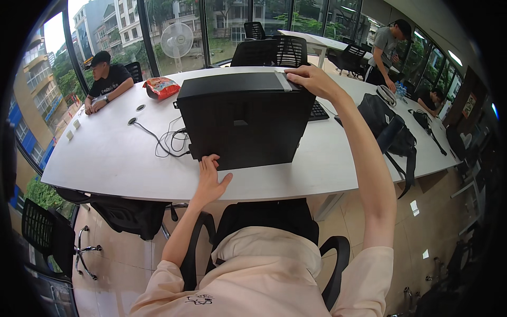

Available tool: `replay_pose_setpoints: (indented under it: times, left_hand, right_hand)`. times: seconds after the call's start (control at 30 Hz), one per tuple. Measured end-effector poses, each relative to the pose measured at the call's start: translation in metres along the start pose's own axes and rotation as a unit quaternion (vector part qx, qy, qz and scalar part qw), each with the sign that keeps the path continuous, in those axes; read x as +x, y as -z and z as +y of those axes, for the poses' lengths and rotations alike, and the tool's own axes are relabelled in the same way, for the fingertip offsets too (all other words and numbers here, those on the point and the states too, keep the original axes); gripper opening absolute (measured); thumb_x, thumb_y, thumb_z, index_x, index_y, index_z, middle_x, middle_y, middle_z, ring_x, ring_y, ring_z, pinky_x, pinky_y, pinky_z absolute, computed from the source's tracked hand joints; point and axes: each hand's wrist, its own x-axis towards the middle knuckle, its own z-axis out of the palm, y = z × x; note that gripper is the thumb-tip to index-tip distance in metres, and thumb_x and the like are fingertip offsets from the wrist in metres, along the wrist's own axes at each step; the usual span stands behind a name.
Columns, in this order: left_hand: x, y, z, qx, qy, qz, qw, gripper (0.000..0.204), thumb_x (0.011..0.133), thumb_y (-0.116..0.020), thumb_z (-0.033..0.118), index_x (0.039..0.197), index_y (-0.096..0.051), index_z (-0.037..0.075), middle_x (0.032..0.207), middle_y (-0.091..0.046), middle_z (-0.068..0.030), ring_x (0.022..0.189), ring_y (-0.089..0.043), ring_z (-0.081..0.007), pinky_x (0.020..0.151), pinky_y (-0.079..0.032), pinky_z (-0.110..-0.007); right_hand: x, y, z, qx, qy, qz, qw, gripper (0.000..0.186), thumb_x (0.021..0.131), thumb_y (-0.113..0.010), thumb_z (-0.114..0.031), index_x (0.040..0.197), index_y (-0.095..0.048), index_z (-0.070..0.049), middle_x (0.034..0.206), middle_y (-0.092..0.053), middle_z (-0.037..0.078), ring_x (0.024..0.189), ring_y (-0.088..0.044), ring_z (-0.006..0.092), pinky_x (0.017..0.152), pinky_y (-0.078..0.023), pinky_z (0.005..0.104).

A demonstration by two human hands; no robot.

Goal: The person unplugs cables, removes a hard drive, and kemudian reinstalls the hard drive and reconnects the cables inside a computer tower.

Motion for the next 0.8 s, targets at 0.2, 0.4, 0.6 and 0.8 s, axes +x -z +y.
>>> replay_pose_setpoints:
  times: [0.2,0.4,0.6,0.8]
  left_hand:
    - [0.082,-0.007,-0.066,-0.173,0.186,0.004,0.967,0.047,0.108,-0.056,0.041,0.11,-0.047,-0.005,0.109,-0.05,-0.0204,0.104,-0.05,-0.0372,0.099,-0.042,-0.048]
    - [0.154,-0.036,-0.102,-0.12,0.219,0.06,0.966,0.08,0.11,-0.024,0.067,0.107,-0.052,-0.008,0.116,-0.057,-0.0313,0.117,-0.054,-0.0471,0.106,-0.04,-0.048]
    - [0.192,-0.031,-0.187,-0.195,0.2,0.056,0.958,0.089,0.11,-0.021,0.069,0.121,-0.054,-0.013,0.121,-0.058,-0.0358,0.118,-0.056,-0.0486,0.105,-0.043,-0.052]
    - [0.144,-0.013,-0.117,-0.225,0.086,-0.062,0.969,0.083,0.11,-0.029,0.065,0.157,-0.035,-0.003,0.157,-0.041,-0.0327,0.14,-0.048,-0.0462,0.117,-0.038,-0.048]
  right_hand:
    - [-0.051,0.02,-0.038,-0.061,0.04,0.024,0.997,0.052,0.102,-0.066,-0.051,0.124,-0.079,-0.005,0.099,-0.072,0.016,0.093,-0.067,0.0273,0.083,-0.051,0.038]
    - [-0.071,0.005,-0.092,-0.144,0.076,0.009,0.987,0.056,0.099,-0.071,-0.048,0.126,-0.075,0.001,0.083,-0.064,0.015,0.074,-0.059,0.0226,0.066,-0.043,0.0388]
    - [-0.071,-0.034,-0.143,-0.171,0.208,0.007,0.963,0.089,0.073,-0.091,-0.061,0.131,-0.072,0.003,0.088,-0.064,0.011,0.072,-0.063,0.0219,0.068,-0.052,0.036]
    - [-0.079,-0.072,-0.149,-0.144,0.194,0.102,0.965,0.083,0.072,-0.092,-0.058,0.124,-0.074,0.004,0.084,-0.069,0.01,0.071,-0.065,0.0217,0.066,-0.053,0.0352]
